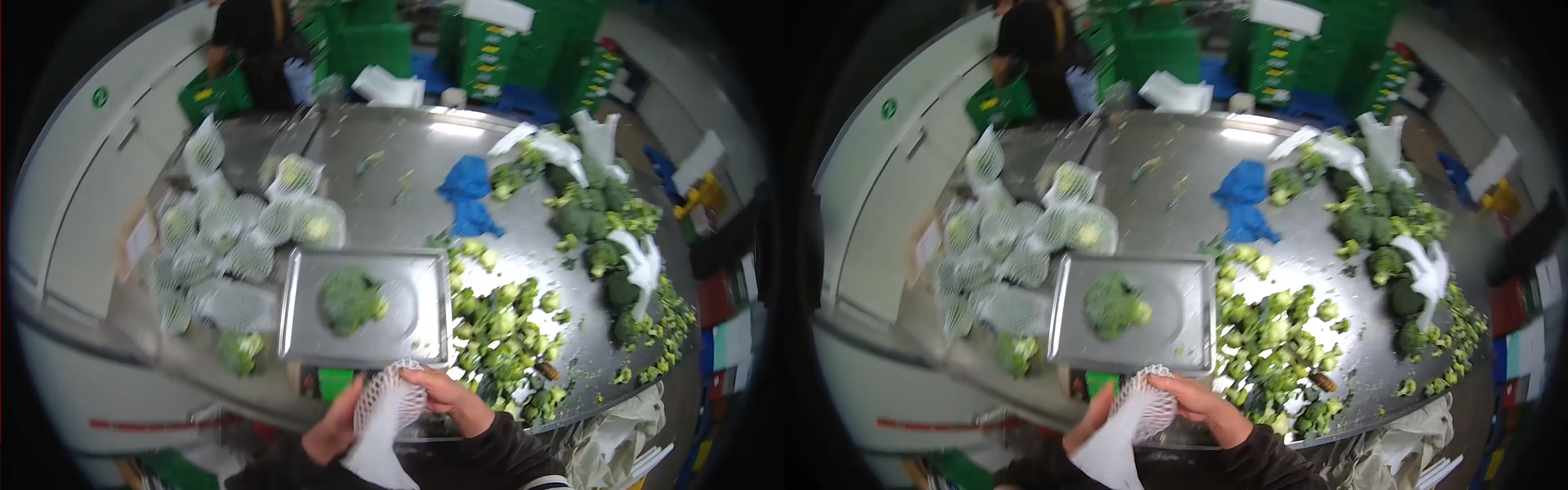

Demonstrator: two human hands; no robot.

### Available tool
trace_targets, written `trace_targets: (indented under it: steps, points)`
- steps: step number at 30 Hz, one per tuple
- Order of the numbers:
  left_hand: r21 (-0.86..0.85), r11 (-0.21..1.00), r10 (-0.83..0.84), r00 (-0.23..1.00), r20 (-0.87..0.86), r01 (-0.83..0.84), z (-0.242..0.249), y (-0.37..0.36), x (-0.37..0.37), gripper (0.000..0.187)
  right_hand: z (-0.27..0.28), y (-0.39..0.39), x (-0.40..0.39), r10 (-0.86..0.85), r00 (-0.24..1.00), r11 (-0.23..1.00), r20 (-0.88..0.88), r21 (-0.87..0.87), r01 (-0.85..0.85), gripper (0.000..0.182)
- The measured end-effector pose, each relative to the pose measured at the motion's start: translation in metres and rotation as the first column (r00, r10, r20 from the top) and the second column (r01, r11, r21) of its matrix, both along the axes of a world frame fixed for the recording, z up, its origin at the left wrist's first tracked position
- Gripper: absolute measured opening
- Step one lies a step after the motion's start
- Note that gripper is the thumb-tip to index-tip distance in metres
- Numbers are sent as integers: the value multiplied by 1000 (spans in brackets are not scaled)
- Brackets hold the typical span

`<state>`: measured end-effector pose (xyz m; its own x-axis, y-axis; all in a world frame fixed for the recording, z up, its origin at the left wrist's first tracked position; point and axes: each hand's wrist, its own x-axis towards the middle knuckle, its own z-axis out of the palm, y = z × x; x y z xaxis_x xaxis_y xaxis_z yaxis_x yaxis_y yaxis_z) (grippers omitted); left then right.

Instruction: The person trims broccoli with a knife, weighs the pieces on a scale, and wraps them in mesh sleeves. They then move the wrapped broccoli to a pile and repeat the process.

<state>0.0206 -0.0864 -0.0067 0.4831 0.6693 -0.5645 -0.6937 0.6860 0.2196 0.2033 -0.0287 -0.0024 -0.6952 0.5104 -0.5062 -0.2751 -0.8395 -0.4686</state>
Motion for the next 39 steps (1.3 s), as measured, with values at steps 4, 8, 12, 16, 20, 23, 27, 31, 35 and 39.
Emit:
trace_targets:
  steps: [4, 8, 12, 16, 20, 23, 27, 31, 35, 39]
  points:
    - [406, 832, -146, 854, -499, 379, -9, 22, -33, 43, 1, 28, 3, -76, 973, 997, -216, 9, 79, 34]
    - [376, 923, 269, 561, -783, 82, -14, 58, -74, 13, 24, 52, -9, 54, 962, 919, 267, 364, -153, 33]
    - [679, 734, 661, 224, -716, -1, -36, 97, -92, 30, 31, 81, -42, -621, 709, 292, 333, 938, -186, 39]
    - [299, 892, 451, 701, -553, -339, -34, 126, -79, 29, 5, 114, -68, -853, 483, 141, 198, 978, -152, 34]
    - [486, 803, 501, 833, -236, -346, -67, 126, -83, 34, 31, 94, -56, -685, 619, 329, 383, 922, -206, 23]
    - [515, 741, 586, 789, -184, -431, -19, 97, -66, 47, 59, 55, -33, -615, 748, 232, 251, 964, -132, 24]
    - [521, 843, 204, 975, -84, -132, 50, 72, -25, 56, 93, 37, -7, -109, 957, 775, 268, 625, -87, 30]
    - [181, 951, 237, 967, 97, -251, 30, 45, 4, 56, 64, 20, 16, -30, 1000, 994, 7, 107, 29, 42]
    - [-1, 953, 303, 953, 1, -303, -13, 43, 5, 49, 37, -12, 53, -342, 924, 939, -168, -73, 335, 49]
    - [131, 981, 90, 941, 326, -139, 5, 57, 26, 39, 15, -18, 71, -447, 886, 893, 124, 6, 450, 44]
